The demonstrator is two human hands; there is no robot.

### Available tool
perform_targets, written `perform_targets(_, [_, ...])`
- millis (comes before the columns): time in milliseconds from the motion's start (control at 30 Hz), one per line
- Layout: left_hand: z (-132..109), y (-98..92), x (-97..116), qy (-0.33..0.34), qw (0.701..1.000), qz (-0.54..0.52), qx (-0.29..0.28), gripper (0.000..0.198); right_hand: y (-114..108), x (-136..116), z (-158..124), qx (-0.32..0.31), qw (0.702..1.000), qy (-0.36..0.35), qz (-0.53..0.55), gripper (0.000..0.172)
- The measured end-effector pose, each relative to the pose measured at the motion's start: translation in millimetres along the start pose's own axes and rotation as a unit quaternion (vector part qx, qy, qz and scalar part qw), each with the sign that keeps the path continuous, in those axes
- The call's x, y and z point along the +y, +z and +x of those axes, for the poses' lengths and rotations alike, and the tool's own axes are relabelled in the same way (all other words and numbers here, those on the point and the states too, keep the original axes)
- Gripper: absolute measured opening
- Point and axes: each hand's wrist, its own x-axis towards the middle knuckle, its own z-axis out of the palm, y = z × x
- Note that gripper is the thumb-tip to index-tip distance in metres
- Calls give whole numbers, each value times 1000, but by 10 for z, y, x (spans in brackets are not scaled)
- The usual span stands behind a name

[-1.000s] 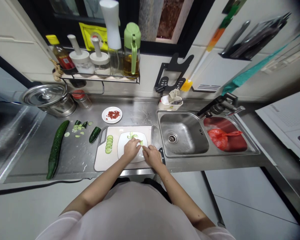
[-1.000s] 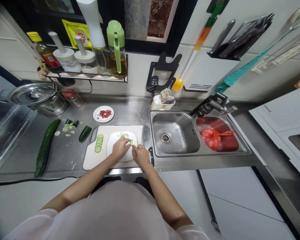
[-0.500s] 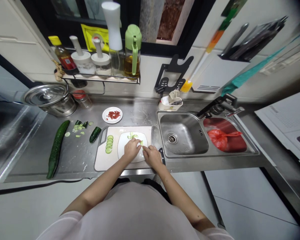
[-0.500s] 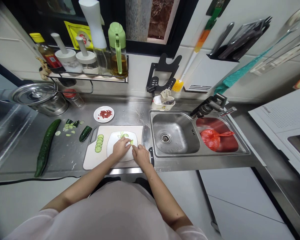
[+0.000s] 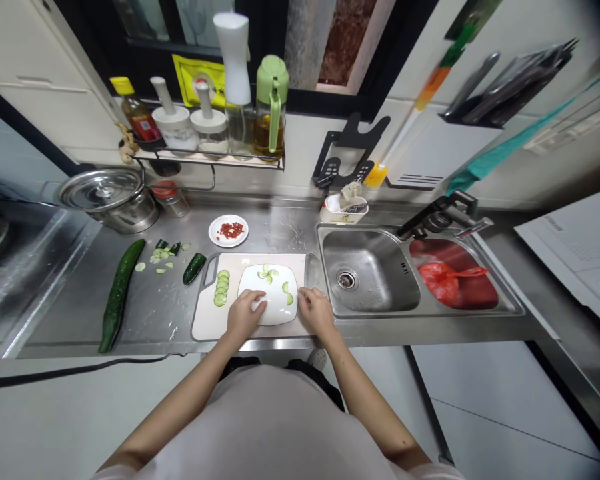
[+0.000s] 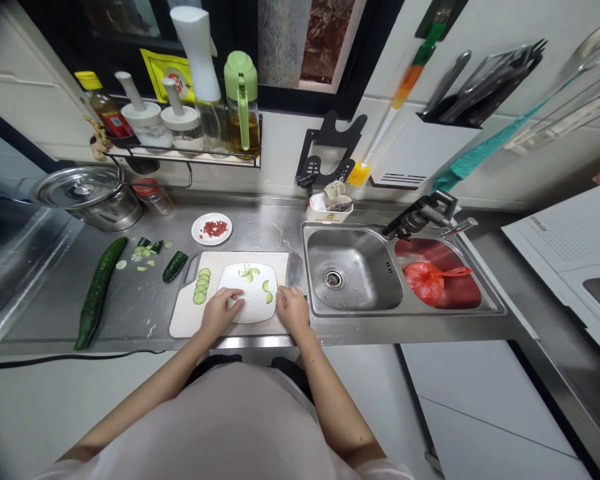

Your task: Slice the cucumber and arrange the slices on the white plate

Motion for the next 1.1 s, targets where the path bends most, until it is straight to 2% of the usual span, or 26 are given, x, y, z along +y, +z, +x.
perform_targets(233, [-241, -284, -345, -54, 996, 1, 69, 25, 17, 29, -31, 28, 998, 9, 61, 38])
perform_targets(400, [-281, -418, -556, -115, 987, 31, 108, 23, 35, 26, -17, 40, 996, 2, 86, 37])
perform_targets(567, [-276, -521, -643, -186, 972, 61, 133, 22, 47, 34, -1, 51, 992, -2, 114, 39])
perform_targets(733, [-240, -545, -672, -219, 963, 75, 138, 28, 53, 57, 1, 59, 989, 5, 136, 41])
perform_targets(967, [-180, -486, -681, -247, 953, 130, 119, 38, 70, 82, 2, 56, 988, 1, 141, 41])
perform_targets(1100, [-152, -437, -672, -247, 952, 137, 119, 35, 80, 83, -7, 57, 987, -7, 150, 41])
